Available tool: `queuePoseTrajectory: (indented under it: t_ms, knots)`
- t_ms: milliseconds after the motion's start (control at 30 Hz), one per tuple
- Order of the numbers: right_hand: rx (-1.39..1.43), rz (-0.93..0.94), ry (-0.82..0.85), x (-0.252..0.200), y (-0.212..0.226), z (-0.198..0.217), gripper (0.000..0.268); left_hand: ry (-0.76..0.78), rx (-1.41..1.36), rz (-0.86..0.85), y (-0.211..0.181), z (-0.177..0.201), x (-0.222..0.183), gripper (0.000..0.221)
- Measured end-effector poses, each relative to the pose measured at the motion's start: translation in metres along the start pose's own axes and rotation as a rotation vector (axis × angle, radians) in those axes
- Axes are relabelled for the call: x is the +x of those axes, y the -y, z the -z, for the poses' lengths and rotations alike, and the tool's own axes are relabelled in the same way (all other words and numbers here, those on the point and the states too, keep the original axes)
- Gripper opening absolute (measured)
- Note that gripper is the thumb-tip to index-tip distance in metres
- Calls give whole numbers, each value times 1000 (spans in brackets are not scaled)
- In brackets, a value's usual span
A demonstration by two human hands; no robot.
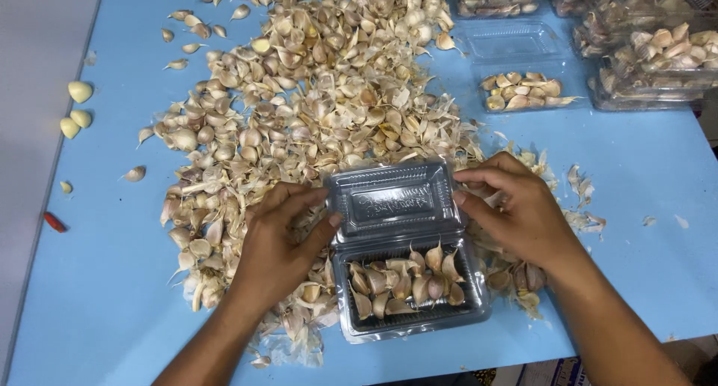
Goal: The person picks up individual garlic cloves from a large pile of garlic and skins on a blue table and places them into small plastic containers.
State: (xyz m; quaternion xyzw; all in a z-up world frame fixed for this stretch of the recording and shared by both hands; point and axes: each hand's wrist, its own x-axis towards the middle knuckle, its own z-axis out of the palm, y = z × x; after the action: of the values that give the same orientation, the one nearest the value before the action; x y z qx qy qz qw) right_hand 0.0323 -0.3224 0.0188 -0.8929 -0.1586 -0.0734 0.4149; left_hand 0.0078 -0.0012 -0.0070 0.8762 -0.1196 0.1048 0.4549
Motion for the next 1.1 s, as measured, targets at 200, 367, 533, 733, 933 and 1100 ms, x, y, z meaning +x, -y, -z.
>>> queuePoseTrajectory:
  t_ms: [200,367,533,733,933,1100]
  knots:
    - [140,-14,-39,1,7,5,23,-28,-108,-34,2,-2,0,28]
    - [205,14,-12,2,6,7,17,-39,-154,-119,-1,0,3,20]
    - [217,49,22,0,0,14,11,-2,-133,-217,-9,7,2,8]
    - [247,41,38,-7,-23,27,15,154,-43,-297,-14,16,1,12]
    - [103,-91,379,-3,-7,40,19,218,-114,-331,-15,16,0,14]
    - [-29,183,365,-1,2,29,17,243,-97,-339,-14,13,-3,18]
